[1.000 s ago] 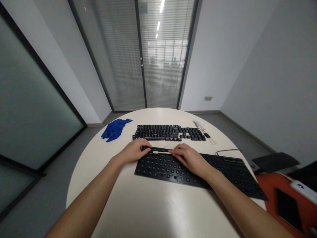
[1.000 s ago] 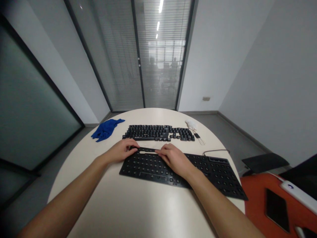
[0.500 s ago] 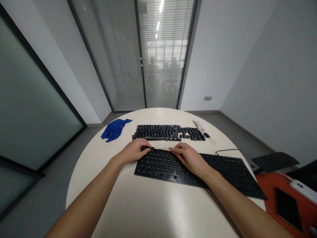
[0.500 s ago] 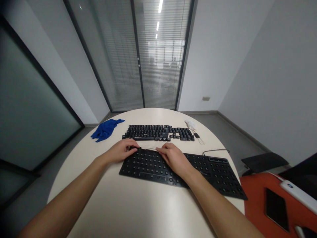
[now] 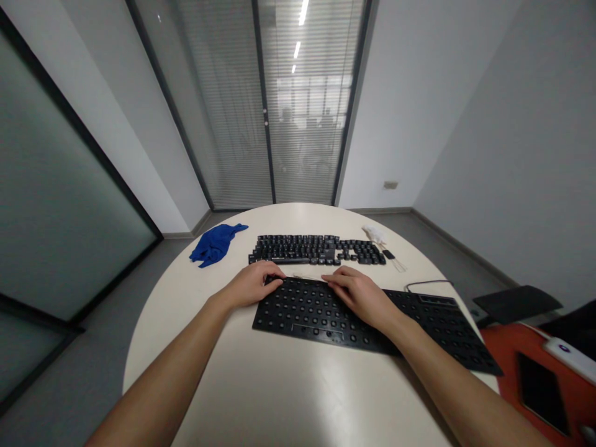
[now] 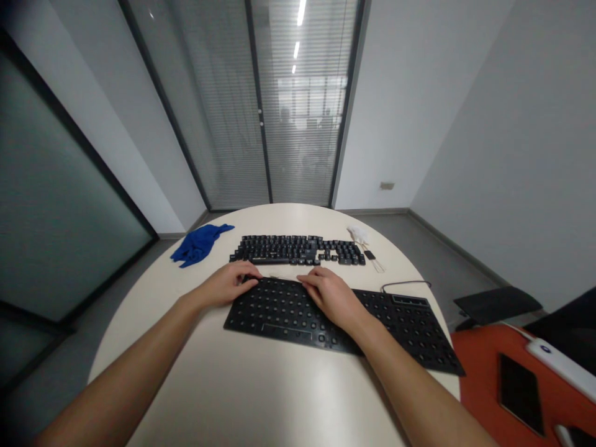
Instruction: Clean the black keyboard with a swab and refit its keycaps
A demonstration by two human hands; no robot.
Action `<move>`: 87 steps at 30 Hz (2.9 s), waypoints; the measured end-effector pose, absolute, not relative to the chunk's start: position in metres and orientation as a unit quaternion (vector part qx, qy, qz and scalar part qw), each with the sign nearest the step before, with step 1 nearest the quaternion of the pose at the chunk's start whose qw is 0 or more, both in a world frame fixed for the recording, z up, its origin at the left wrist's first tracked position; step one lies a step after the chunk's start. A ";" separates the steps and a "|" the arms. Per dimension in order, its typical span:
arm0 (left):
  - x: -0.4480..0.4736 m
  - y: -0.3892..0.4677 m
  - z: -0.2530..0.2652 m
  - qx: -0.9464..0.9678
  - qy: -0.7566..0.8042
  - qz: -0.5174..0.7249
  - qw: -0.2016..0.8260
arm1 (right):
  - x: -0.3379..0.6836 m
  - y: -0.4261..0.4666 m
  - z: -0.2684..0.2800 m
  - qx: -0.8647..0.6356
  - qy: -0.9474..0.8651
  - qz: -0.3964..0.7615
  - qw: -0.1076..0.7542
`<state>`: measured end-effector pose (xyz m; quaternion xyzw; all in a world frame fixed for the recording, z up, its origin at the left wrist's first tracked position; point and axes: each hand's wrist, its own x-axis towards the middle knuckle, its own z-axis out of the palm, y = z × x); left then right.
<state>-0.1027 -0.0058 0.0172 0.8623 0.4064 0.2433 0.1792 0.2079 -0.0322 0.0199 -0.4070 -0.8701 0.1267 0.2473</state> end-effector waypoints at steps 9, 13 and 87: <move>-0.103 -0.005 0.017 0.864 0.405 0.239 0.179 | 0.213 -0.032 0.024 -0.403 -0.877 0.132 0.225; -0.103 -0.006 0.016 0.863 0.406 0.241 0.180 | 0.213 -0.033 0.026 -0.397 -0.881 0.134 0.221; -0.104 -0.006 0.013 0.855 0.418 0.247 0.183 | 0.224 -0.036 0.039 -0.311 -0.900 0.232 0.199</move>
